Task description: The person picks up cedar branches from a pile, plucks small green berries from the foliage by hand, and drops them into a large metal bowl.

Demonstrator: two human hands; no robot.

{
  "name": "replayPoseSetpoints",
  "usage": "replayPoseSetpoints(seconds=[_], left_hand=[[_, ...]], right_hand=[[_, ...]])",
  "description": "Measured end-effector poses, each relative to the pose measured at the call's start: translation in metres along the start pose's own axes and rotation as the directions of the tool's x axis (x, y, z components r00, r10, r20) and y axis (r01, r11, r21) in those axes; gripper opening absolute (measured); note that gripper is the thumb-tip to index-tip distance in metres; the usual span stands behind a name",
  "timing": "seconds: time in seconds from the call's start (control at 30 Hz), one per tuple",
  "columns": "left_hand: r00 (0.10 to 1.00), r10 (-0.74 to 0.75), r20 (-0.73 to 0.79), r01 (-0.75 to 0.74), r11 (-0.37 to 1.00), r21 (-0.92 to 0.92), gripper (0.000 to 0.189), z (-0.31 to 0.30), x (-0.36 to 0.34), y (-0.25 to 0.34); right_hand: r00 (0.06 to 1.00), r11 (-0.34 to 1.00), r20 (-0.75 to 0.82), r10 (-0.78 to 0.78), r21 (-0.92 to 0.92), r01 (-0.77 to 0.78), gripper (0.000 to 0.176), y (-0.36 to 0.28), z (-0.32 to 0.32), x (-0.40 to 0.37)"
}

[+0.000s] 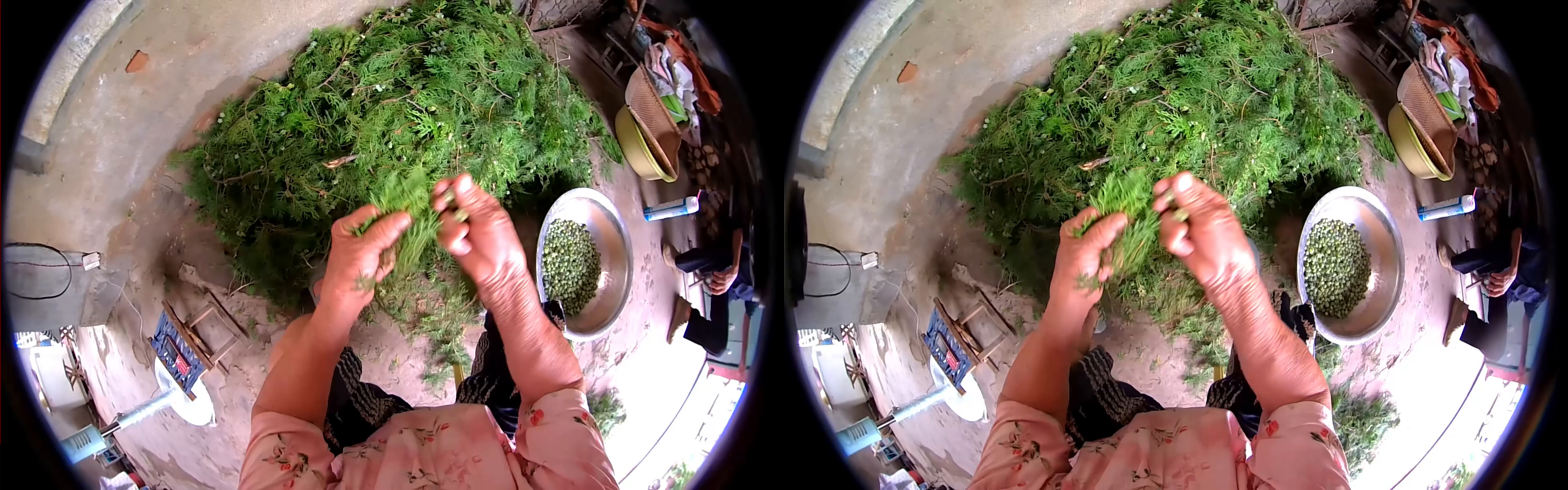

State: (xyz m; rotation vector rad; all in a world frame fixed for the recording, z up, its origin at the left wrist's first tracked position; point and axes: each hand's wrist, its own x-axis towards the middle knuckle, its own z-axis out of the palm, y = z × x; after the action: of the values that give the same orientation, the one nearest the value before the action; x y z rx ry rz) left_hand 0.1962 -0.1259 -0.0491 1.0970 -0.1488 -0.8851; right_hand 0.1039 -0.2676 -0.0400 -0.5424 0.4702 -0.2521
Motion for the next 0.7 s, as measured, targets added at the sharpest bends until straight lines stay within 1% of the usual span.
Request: replayPoseSetpoints(seconds=[0.03, 0.07, 0.1, 0.13, 0.17, 0.2, 0.23, 0.27, 0.3, 0.33, 0.37, 0.4, 0.43, 0.47, 0.5, 0.53, 0.57, 0.6, 0.63, 0.67, 0.7], left_hand=[[0.997, -0.053, -0.056, 0.051, 0.998, -0.045, 0.008, 0.002, 0.002, 0.001], [0.993, -0.053, -0.102, 0.048, 0.998, -0.049, 0.008, 0.006, -0.001, 0.001], [0.988, -0.052, -0.145, 0.045, 0.997, -0.056, 0.009, 0.011, -0.004, 0.001], [0.994, -0.041, -0.104, 0.034, 0.997, -0.071, 0.01, 0.013, -0.009, -0.001], [0.995, -0.042, -0.093, 0.035, 0.997, -0.066, 0.01, 0.017, -0.013, -0.004], [0.99, -0.018, -0.142, 0.009, 0.998, -0.064, 0.011, 0.022, -0.017, -0.005], [0.981, 0.002, -0.193, -0.013, 0.998, -0.06, 0.012, 0.026, -0.023, -0.008], [0.984, 0.009, -0.18, -0.028, 0.994, -0.104, 0.016, 0.025, -0.026, -0.011], [0.973, 0.013, -0.23, -0.033, 0.996, -0.084, 0.016, 0.032, -0.034, -0.008], [0.965, -0.016, -0.262, -0.014, 0.993, -0.114, 0.016, 0.033, -0.041, -0.008], [0.956, -0.04, -0.292, -0.003, 0.989, -0.146, 0.016, 0.036, -0.045, -0.008], [0.952, -0.04, -0.304, -0.017, 0.983, -0.184, 0.016, 0.039, -0.052, -0.009], [0.953, -0.029, -0.301, -0.027, 0.983, -0.179, 0.016, 0.041, -0.058, -0.012], [0.963, -0.004, -0.269, -0.055, 0.976, -0.209, 0.015, 0.042, -0.065, -0.014], [0.971, 0.022, -0.239, -0.081, 0.968, -0.239, 0.014, 0.044, -0.072, -0.015], [0.962, 0.049, -0.27, -0.112, 0.968, -0.223, 0.012, 0.05, -0.084, -0.012], [0.96, 0.058, -0.274, -0.122, 0.968, -0.221, 0.012, 0.048, -0.091, -0.016], [0.971, 0.086, -0.225, -0.151, 0.946, -0.288, 0.012, 0.042, -0.095, -0.024], [0.977, 0.113, -0.18, -0.171, 0.919, -0.354, 0.012, 0.037, -0.1, -0.03], [0.975, 0.116, -0.189, -0.179, 0.914, -0.365, 0.015, 0.035, -0.104, -0.033], [0.973, 0.12, -0.196, -0.185, 0.913, -0.363, 0.015, 0.038, -0.11, -0.033]], right_hand=[[0.997, 0.978, 0.074, -0.006, 0.21, -0.01, 0.026, -0.006, -0.015, 0.0], [0.994, 0.954, 0.108, -0.023, 0.3, -0.01, 0.026, -0.011, -0.024, -0.005], [0.989, 0.923, 0.14, -0.046, 0.384, -0.011, 0.027, -0.017, -0.033, -0.012], [0.984, 0.932, 0.129, -0.124, 0.356, 0.071, 0.028, -0.022, -0.045, -0.022], [0.987, 0.91, 0.061, -0.151, 0.399, 0.114, 0.024, -0.031, -0.053, -0.033], [0.978, 0.89, -0.067, -0.199, 0.406, 0.209, 0.023, -0.04, -0.059, -0.046], [0.951, 0.865, -0.198, -0.239, 0.401, 0.301, 0.022, -0.048, -0.066, -0.061], [0.917, 0.854, -0.286, -0.277, 0.365, 0.371, 0.022, -0.055, -0.078, -0.074], [0.875, 0.84, -0.369, -0.314, 0.322, 0.438, 0.021, -0.062, -0.096, -0.087], [0.847, 0.815, -0.351, -0.399, 0.289, 0.503, 0.022, -0.066, -0.126, -0.1], [0.701, 0.782, -0.583, -0.411, 0.169, 0.6, 0.026, -0.074, -0.122, -0.114], [0.665, 0.776, -0.555, -0.5, 0.054, 0.629, 0.036, -0.08, -0.156, -0.127], [0.641, 0.792, -0.56, -0.524, -0.044, 0.609, 0.049, -0.087, -0.194, -0.141], [0.538, 0.783, -0.655, -0.531, -0.137, 0.606, 0.059, -0.092, -0.184, -0.162], [0.509, 0.774, -0.645, -0.57, -0.214, 0.597, 0.063, -0.097, -0.194, -0.176], [0.537, 0.732, -0.535, -0.653, -0.262, 0.629, 0.059, -0.099, -0.214, -0.196], [0.516, 0.696, -0.474, -0.713, -0.396, 0.598, 0.055, -0.102, -0.249, -0.208], [0.45, 0.331, -0.257, -0.855, -0.939, 0.092, 0.05, -0.101, -0.25, -0.227], [0.33, 0.195, -0.136, -0.934, -0.969, 0.154, 0.058, -0.104, -0.348, -0.226], [0.337, 0.198, -0.136, -0.932, -0.968, 0.156, 0.058, -0.103, -0.362, -0.238], [0.339, 0.226, -0.179, -0.923, -0.968, 0.106, 0.052, -0.102, -0.369, -0.246]])
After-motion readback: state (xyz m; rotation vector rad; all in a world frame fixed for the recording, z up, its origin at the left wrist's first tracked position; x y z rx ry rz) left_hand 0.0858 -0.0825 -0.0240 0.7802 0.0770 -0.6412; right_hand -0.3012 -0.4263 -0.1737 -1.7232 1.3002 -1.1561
